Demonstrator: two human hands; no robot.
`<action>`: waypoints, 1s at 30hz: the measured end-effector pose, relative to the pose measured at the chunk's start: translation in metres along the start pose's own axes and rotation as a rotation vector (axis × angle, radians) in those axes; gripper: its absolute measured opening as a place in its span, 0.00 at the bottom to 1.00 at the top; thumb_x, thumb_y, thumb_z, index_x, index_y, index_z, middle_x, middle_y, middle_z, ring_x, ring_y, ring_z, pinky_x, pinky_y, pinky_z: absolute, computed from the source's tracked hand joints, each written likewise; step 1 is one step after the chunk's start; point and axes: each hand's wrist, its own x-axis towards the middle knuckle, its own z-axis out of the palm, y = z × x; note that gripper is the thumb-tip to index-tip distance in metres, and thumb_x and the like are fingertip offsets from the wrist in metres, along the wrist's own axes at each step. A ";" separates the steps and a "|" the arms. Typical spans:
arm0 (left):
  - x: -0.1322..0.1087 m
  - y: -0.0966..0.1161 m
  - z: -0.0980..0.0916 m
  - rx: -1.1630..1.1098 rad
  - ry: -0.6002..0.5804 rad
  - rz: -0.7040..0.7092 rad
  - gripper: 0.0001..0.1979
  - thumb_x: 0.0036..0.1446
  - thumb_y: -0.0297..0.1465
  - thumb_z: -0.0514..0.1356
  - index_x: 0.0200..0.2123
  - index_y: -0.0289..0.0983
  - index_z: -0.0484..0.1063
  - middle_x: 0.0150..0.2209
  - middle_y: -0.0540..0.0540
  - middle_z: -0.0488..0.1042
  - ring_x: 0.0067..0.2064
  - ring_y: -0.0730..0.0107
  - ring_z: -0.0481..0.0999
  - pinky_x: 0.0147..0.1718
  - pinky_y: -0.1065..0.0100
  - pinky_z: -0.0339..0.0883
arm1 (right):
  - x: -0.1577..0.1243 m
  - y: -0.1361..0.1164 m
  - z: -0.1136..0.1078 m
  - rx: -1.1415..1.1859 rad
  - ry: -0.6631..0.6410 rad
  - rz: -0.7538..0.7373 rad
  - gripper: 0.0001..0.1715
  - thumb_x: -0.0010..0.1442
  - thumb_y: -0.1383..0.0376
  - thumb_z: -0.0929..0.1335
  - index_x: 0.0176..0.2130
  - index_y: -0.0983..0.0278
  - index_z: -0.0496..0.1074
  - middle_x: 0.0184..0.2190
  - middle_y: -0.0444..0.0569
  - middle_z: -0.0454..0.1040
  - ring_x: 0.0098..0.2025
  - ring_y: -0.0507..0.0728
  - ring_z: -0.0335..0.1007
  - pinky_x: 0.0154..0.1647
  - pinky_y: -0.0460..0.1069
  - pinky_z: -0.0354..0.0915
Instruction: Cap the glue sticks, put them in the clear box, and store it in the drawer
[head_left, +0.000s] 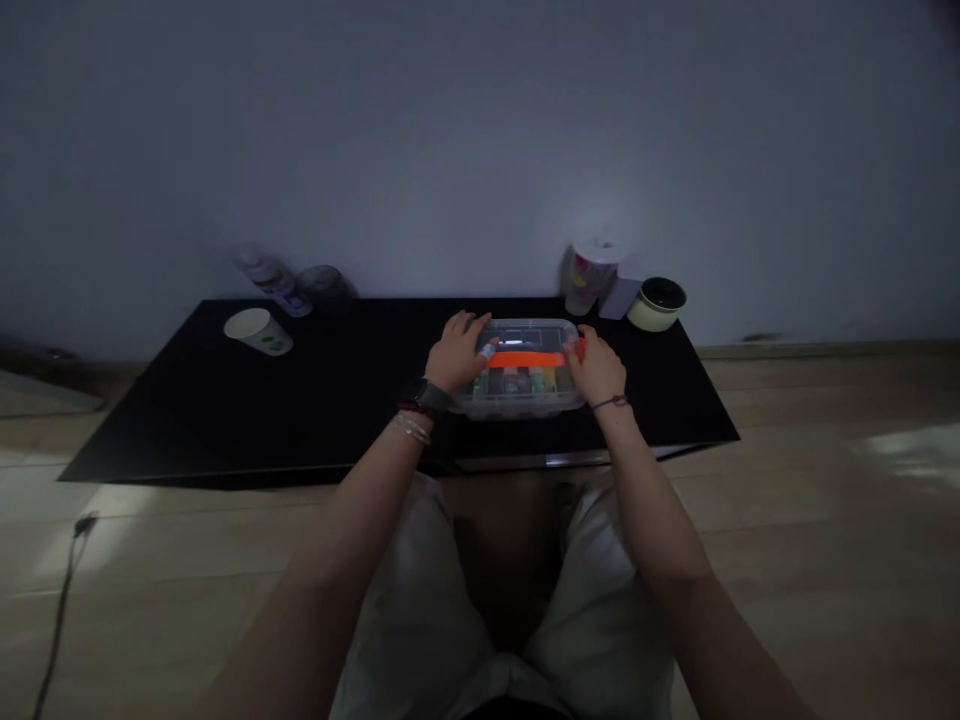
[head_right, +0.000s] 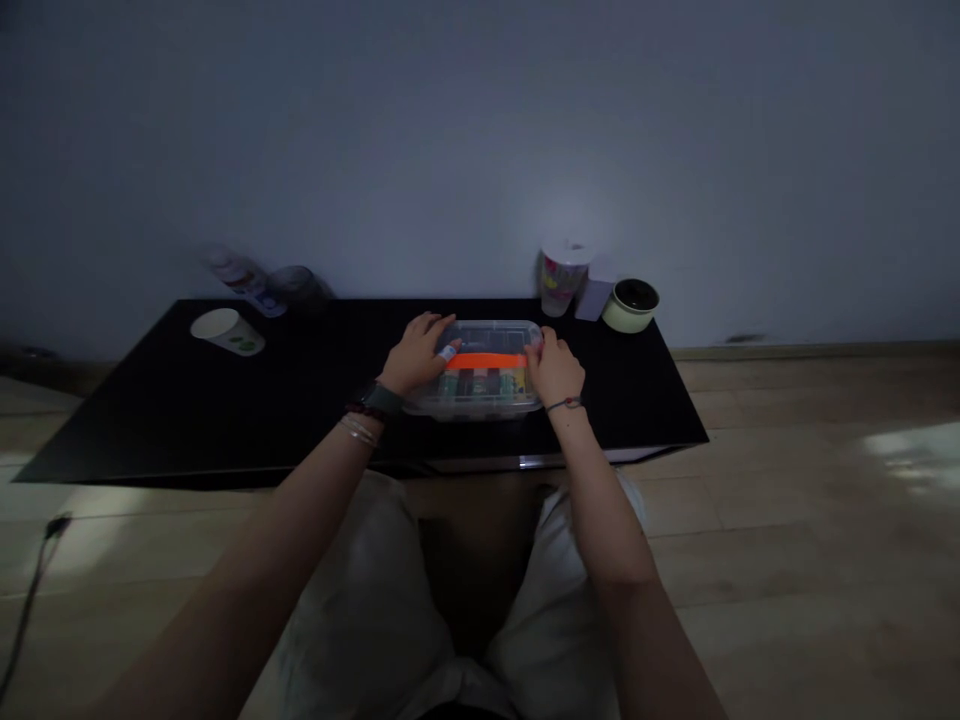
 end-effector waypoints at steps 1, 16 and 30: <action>0.000 0.000 0.000 0.002 0.000 0.003 0.29 0.65 0.41 0.55 0.65 0.37 0.64 0.66 0.35 0.62 0.71 0.46 0.54 0.67 0.46 0.52 | -0.001 -0.001 -0.001 -0.003 0.004 -0.011 0.28 0.69 0.54 0.60 0.63 0.62 0.65 0.50 0.61 0.76 0.45 0.67 0.76 0.42 0.56 0.68; -0.002 0.010 -0.005 0.140 -0.036 -0.025 0.29 0.67 0.41 0.52 0.68 0.36 0.61 0.67 0.36 0.61 0.71 0.50 0.55 0.67 0.51 0.56 | -0.006 -0.015 -0.016 -0.183 -0.061 0.028 0.23 0.71 0.57 0.59 0.62 0.57 0.65 0.40 0.55 0.79 0.39 0.61 0.76 0.36 0.50 0.63; -0.001 0.006 -0.004 0.125 -0.026 -0.019 0.29 0.67 0.41 0.52 0.67 0.36 0.61 0.67 0.36 0.62 0.70 0.52 0.55 0.67 0.53 0.56 | -0.002 -0.004 0.004 -0.100 0.124 -0.077 0.28 0.70 0.59 0.59 0.64 0.65 0.62 0.49 0.60 0.77 0.48 0.65 0.73 0.45 0.54 0.67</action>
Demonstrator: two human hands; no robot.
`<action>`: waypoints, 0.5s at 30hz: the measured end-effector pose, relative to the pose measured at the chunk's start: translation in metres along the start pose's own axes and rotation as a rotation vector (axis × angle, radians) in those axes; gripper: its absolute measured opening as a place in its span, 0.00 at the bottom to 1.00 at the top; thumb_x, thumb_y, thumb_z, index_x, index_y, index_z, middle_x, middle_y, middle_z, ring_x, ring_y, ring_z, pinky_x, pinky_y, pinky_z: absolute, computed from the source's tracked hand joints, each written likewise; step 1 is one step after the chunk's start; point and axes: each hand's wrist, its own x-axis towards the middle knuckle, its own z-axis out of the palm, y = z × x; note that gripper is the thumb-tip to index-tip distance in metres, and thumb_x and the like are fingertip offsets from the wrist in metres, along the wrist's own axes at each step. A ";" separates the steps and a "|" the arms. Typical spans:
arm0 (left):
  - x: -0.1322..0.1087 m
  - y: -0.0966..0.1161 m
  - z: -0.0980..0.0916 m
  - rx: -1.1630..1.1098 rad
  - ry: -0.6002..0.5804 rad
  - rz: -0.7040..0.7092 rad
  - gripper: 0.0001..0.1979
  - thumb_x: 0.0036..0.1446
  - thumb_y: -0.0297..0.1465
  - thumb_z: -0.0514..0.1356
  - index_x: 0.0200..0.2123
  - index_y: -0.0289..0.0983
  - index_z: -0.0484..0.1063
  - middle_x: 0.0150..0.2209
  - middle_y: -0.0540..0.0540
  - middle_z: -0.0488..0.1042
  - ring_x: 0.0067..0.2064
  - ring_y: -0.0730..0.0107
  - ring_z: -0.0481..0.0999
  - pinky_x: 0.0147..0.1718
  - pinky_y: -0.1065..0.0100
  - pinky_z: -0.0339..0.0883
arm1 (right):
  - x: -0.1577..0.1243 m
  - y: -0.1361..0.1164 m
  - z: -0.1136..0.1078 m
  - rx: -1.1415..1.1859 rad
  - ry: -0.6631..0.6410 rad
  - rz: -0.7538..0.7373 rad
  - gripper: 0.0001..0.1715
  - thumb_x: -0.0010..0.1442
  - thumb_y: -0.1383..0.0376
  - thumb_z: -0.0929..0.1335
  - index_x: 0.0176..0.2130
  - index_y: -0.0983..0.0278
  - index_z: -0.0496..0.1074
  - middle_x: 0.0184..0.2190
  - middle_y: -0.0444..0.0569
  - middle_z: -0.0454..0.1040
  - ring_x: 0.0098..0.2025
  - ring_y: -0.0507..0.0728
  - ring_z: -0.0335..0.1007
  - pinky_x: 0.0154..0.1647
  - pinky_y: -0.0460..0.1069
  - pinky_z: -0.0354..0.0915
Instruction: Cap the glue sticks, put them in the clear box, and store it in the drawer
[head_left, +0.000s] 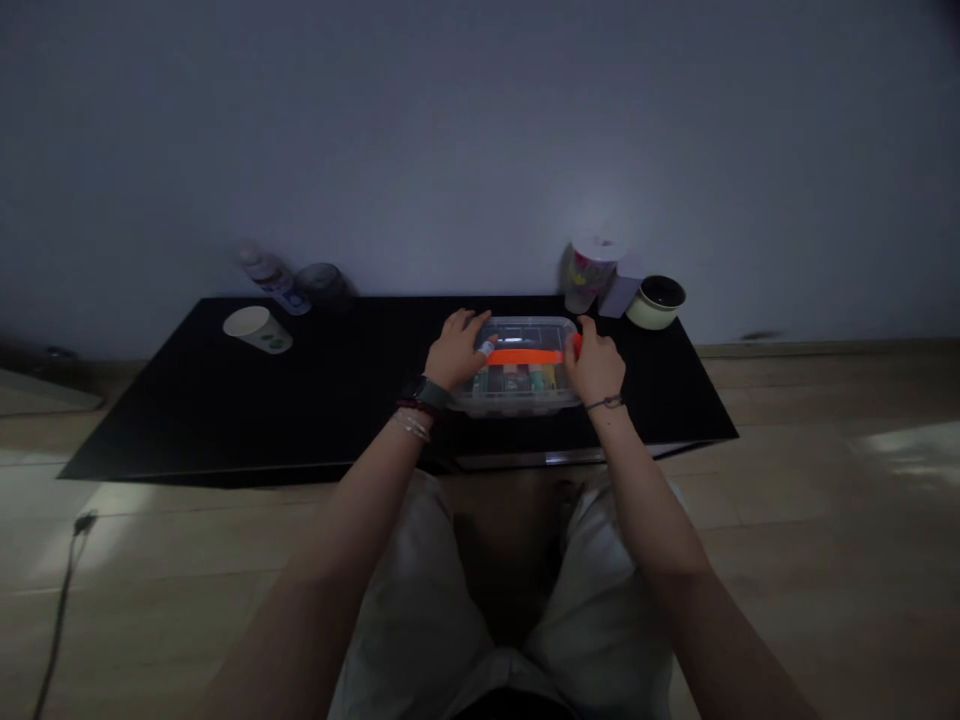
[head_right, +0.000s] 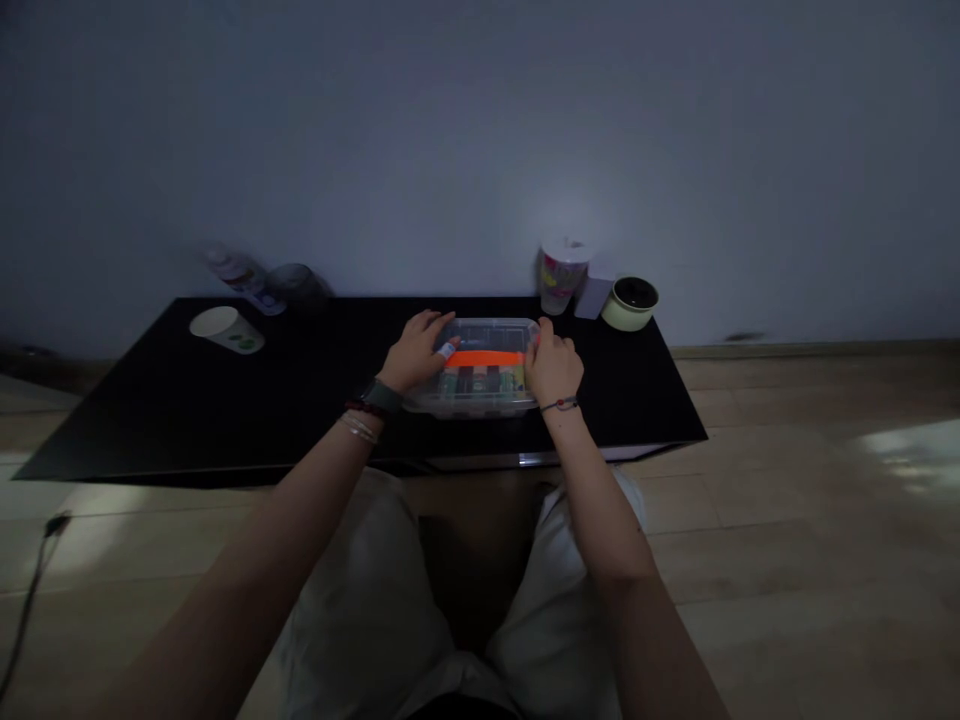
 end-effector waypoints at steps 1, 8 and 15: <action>0.000 0.001 -0.001 -0.008 -0.004 -0.001 0.29 0.67 0.40 0.52 0.67 0.35 0.61 0.67 0.36 0.61 0.70 0.52 0.55 0.67 0.53 0.55 | 0.001 0.002 0.002 0.042 0.035 -0.055 0.28 0.69 0.59 0.60 0.64 0.66 0.62 0.53 0.62 0.75 0.53 0.66 0.70 0.50 0.56 0.67; -0.010 0.017 -0.012 0.043 0.133 -0.314 0.29 0.67 0.41 0.50 0.65 0.32 0.63 0.65 0.32 0.63 0.64 0.47 0.66 0.59 0.51 0.65 | 0.012 0.017 0.021 0.285 -0.012 -0.360 0.30 0.67 0.53 0.62 0.62 0.66 0.68 0.67 0.60 0.62 0.69 0.65 0.54 0.68 0.62 0.56; -0.006 0.019 -0.017 -0.009 -0.109 -0.558 0.32 0.67 0.48 0.45 0.65 0.34 0.59 0.55 0.28 0.75 0.54 0.41 0.77 0.49 0.50 0.69 | 0.013 0.021 0.032 0.353 -0.081 -0.113 0.35 0.66 0.55 0.62 0.67 0.66 0.62 0.68 0.62 0.59 0.70 0.68 0.54 0.65 0.65 0.61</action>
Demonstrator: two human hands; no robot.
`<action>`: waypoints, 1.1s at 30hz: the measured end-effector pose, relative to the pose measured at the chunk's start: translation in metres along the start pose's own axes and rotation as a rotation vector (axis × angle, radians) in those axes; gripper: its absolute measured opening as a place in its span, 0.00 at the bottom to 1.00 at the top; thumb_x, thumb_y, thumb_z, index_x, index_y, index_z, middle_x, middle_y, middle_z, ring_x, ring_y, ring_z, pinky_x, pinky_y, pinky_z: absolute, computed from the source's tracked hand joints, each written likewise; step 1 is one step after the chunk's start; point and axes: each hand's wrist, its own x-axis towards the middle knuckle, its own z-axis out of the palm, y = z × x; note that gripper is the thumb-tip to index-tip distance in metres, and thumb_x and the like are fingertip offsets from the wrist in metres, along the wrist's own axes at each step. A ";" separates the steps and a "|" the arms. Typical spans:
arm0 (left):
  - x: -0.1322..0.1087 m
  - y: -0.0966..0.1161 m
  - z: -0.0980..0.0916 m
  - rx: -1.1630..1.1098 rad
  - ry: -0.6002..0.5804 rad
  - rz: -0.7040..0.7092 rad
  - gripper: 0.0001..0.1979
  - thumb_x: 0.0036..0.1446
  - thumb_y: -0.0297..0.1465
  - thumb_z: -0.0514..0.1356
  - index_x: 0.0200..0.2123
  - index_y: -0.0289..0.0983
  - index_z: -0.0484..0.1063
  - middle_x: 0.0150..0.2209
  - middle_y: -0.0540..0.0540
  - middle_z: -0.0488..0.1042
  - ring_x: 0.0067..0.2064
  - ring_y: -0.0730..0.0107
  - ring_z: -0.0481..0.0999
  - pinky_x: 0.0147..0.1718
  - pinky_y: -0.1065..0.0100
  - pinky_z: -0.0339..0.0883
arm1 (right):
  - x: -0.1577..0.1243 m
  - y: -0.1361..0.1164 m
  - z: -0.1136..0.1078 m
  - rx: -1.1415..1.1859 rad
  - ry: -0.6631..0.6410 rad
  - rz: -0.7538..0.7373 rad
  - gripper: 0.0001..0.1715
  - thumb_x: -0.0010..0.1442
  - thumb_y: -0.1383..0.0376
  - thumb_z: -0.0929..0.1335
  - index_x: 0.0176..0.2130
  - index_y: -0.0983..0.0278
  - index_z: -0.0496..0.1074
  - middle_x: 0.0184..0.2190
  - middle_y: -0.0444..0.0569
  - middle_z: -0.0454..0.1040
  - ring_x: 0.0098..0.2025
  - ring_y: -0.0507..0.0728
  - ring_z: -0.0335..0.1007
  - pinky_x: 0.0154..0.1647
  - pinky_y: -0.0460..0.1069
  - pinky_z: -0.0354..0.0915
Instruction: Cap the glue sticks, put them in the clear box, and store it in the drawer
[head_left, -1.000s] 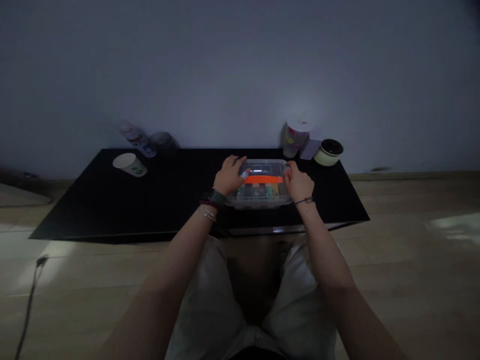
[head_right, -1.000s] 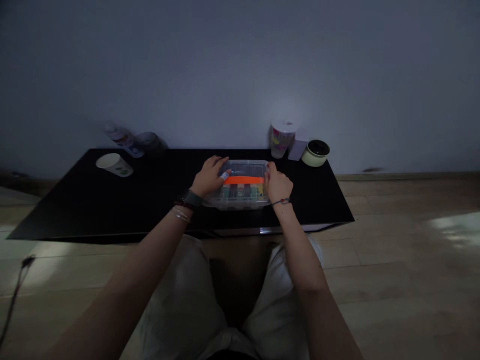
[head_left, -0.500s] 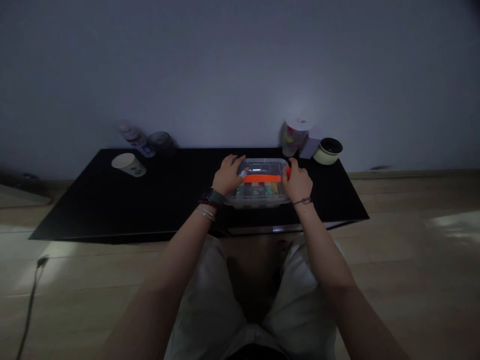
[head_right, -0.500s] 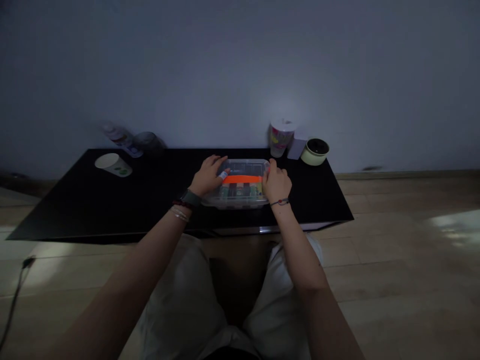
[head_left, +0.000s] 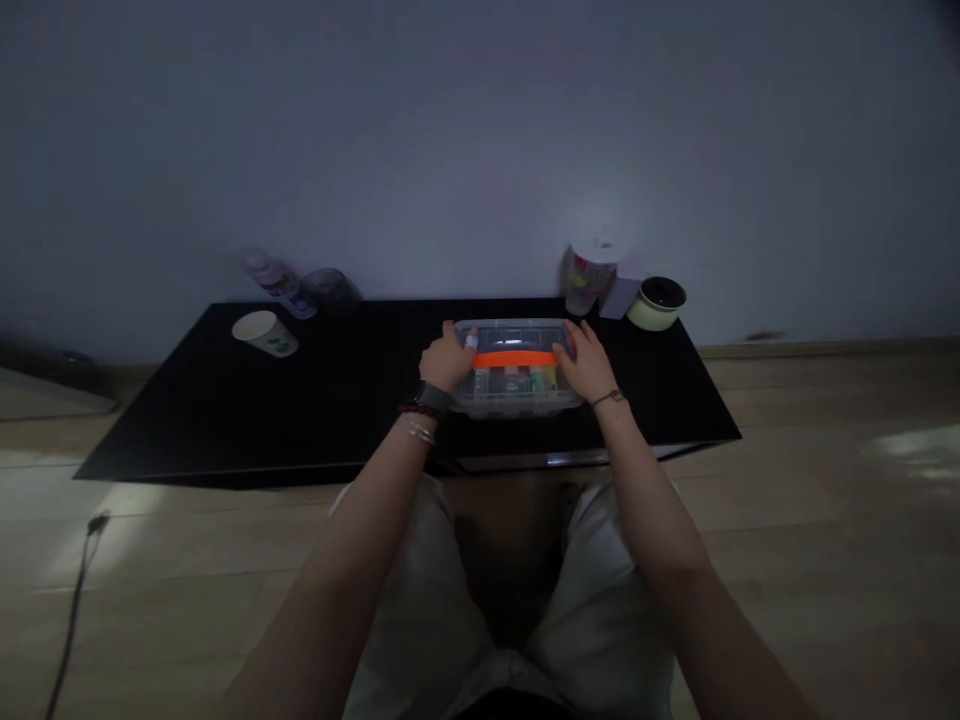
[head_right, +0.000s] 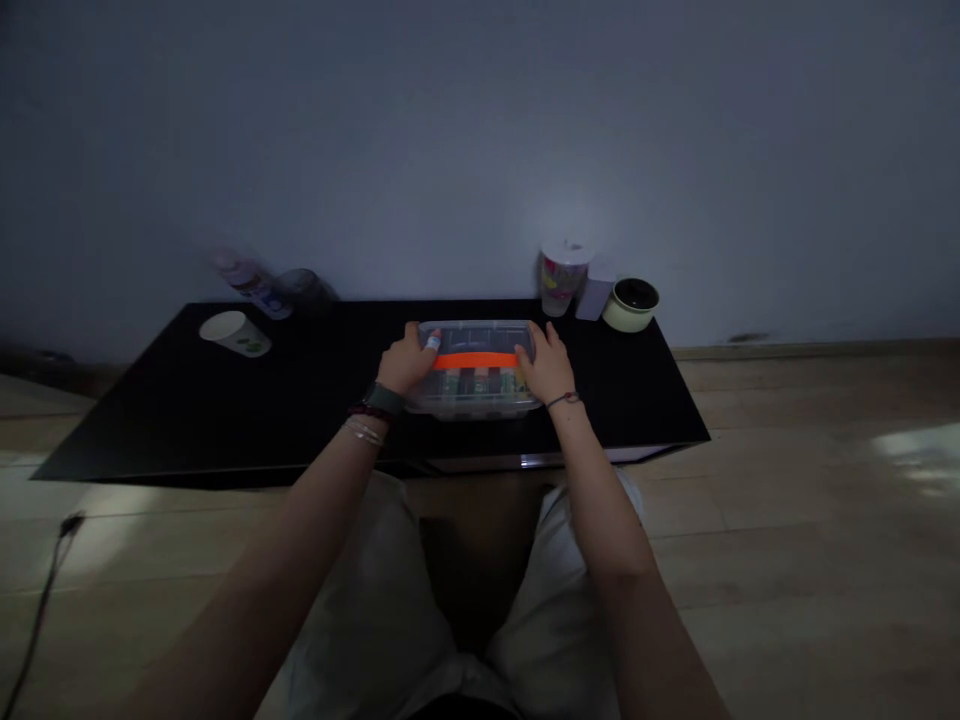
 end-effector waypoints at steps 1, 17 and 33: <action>0.000 0.001 -0.001 0.013 -0.008 -0.004 0.31 0.67 0.48 0.45 0.64 0.34 0.60 0.53 0.28 0.76 0.53 0.41 0.77 0.49 0.51 0.69 | 0.000 -0.002 -0.001 -0.001 -0.003 0.028 0.34 0.66 0.56 0.61 0.67 0.66 0.62 0.68 0.62 0.59 0.69 0.68 0.55 0.64 0.65 0.62; -0.018 0.005 -0.001 0.240 0.262 0.130 0.25 0.69 0.36 0.43 0.64 0.35 0.62 0.56 0.30 0.72 0.49 0.46 0.78 0.43 0.55 0.69 | -0.005 -0.014 -0.010 -0.030 -0.029 0.096 0.30 0.67 0.62 0.57 0.66 0.62 0.62 0.61 0.56 0.69 0.59 0.65 0.69 0.57 0.62 0.68; -0.020 0.006 -0.006 0.282 0.132 -0.046 0.28 0.69 0.45 0.41 0.53 0.30 0.69 0.46 0.25 0.78 0.49 0.44 0.79 0.43 0.54 0.70 | -0.005 -0.023 -0.016 -0.093 -0.056 0.170 0.29 0.68 0.61 0.56 0.66 0.57 0.63 0.61 0.54 0.69 0.52 0.64 0.73 0.51 0.61 0.71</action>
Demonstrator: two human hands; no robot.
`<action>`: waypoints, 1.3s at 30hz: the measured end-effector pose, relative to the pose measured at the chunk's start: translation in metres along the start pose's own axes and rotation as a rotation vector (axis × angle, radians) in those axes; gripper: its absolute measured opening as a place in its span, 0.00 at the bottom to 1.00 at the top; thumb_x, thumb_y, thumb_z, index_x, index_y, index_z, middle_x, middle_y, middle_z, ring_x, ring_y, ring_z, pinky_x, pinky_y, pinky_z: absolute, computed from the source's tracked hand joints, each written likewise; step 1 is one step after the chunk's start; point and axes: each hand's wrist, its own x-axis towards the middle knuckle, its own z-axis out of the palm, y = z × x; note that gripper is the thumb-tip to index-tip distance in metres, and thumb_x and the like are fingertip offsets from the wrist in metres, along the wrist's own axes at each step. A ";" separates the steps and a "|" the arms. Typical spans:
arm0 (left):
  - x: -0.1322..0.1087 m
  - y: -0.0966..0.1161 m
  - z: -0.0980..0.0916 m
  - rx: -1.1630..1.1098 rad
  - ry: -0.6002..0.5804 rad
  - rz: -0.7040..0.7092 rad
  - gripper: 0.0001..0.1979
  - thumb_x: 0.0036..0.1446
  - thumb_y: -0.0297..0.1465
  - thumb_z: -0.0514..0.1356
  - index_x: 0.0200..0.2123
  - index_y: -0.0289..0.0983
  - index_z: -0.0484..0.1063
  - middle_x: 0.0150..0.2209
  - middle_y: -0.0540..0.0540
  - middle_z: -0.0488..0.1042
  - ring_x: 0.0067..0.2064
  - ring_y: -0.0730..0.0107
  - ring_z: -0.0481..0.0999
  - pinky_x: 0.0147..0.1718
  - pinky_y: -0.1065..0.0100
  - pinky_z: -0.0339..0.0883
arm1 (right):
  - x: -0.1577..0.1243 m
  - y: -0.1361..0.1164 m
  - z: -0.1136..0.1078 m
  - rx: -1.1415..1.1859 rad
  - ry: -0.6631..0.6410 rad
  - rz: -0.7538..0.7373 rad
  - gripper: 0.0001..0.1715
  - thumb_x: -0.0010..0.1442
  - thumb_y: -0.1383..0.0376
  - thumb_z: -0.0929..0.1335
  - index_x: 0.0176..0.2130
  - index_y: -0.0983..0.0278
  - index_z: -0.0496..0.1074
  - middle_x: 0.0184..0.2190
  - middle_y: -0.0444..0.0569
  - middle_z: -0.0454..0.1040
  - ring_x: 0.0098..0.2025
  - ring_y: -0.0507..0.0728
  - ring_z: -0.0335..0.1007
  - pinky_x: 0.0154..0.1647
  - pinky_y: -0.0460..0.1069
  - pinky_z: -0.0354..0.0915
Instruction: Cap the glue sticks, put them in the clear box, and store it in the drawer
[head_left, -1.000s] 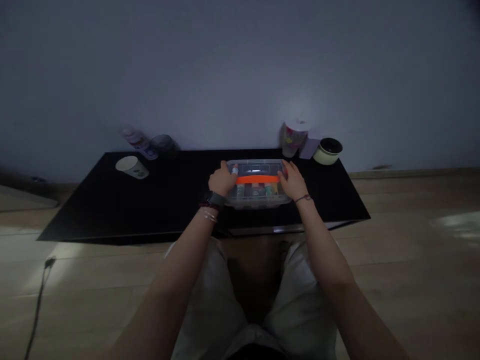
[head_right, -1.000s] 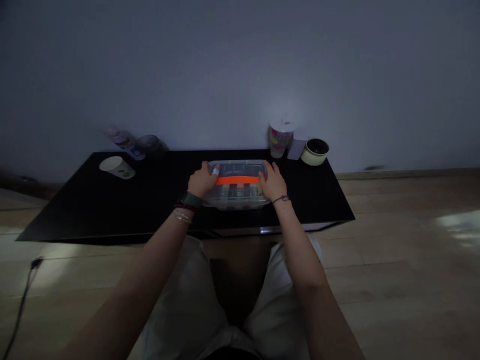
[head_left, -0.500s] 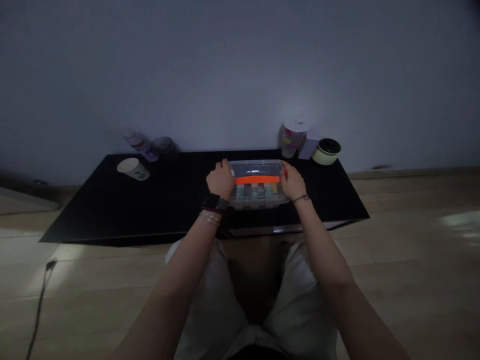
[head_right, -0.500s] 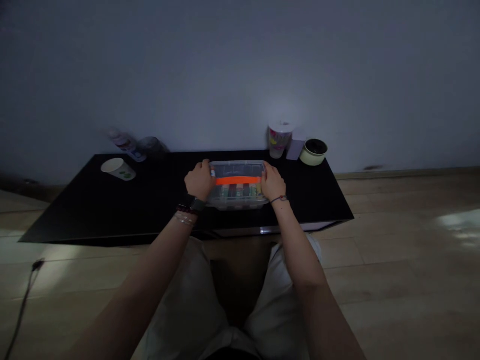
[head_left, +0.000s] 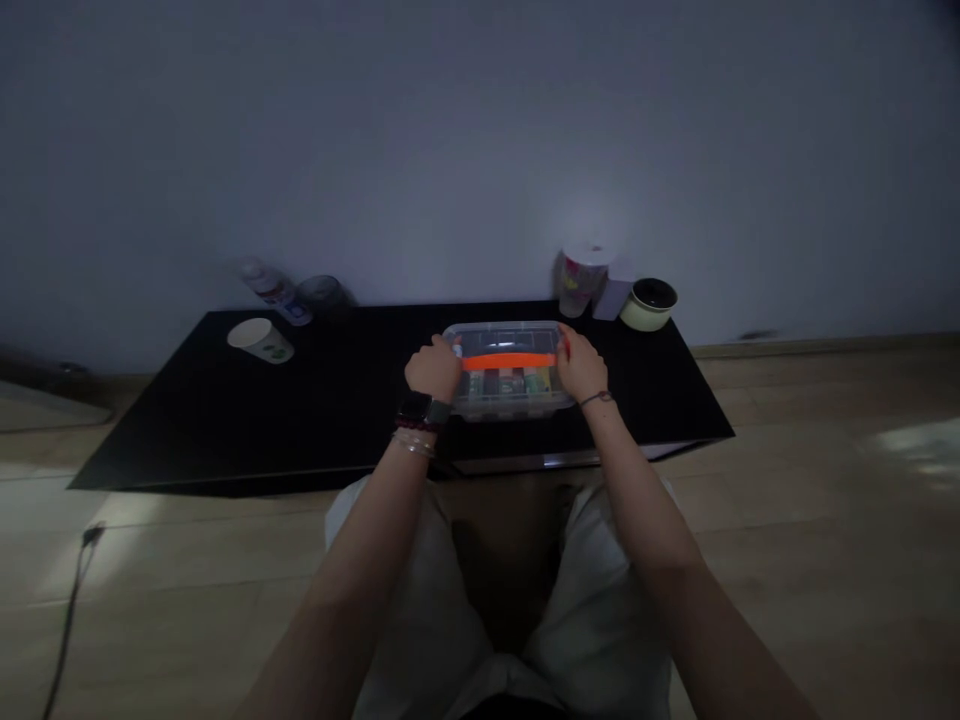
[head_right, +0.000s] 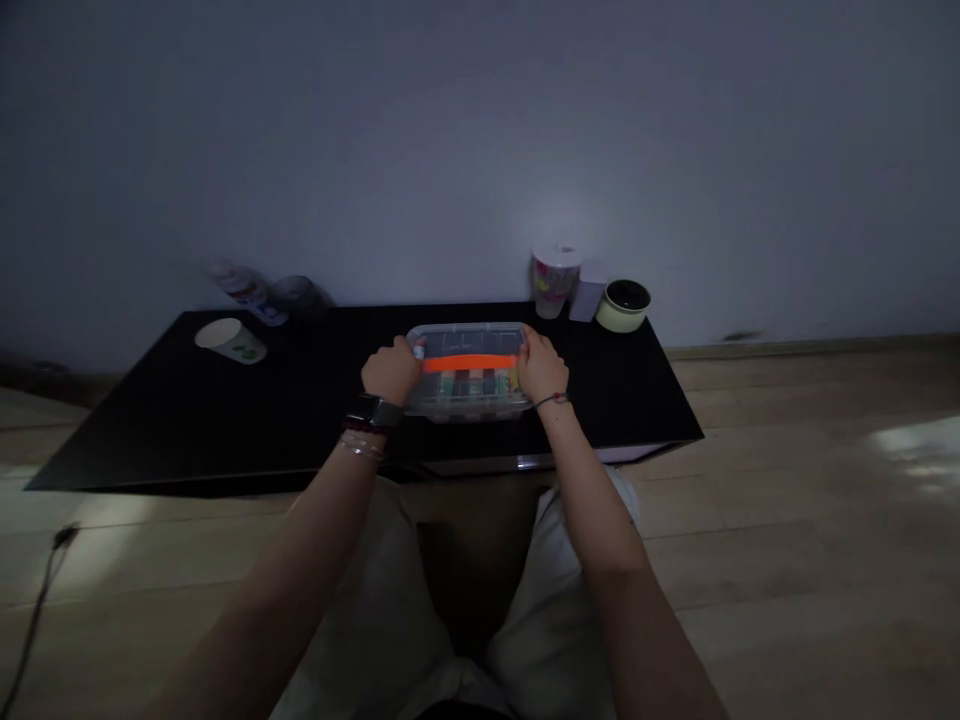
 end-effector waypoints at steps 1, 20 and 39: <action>0.000 0.000 0.003 0.002 0.028 0.006 0.29 0.70 0.45 0.41 0.53 0.29 0.69 0.46 0.24 0.78 0.48 0.44 0.80 0.43 0.54 0.70 | 0.000 0.000 0.000 -0.004 0.000 0.001 0.29 0.69 0.61 0.56 0.66 0.57 0.63 0.61 0.54 0.70 0.52 0.65 0.73 0.51 0.61 0.71; -0.003 0.005 0.008 -0.010 0.094 0.148 0.31 0.71 0.36 0.38 0.66 0.18 0.56 0.46 0.22 0.78 0.50 0.44 0.79 0.45 0.53 0.71 | -0.002 -0.001 0.001 -0.021 0.060 0.028 0.29 0.68 0.60 0.58 0.65 0.57 0.66 0.56 0.55 0.73 0.48 0.64 0.74 0.48 0.60 0.71; 0.004 0.003 0.006 -0.245 0.336 0.500 0.22 0.66 0.29 0.46 0.57 0.37 0.73 0.61 0.36 0.71 0.65 0.51 0.66 0.68 0.43 0.45 | -0.196 0.007 0.127 0.782 -0.745 0.276 0.10 0.60 0.59 0.69 0.30 0.60 0.76 0.24 0.43 0.75 0.28 0.56 0.76 0.32 0.53 0.71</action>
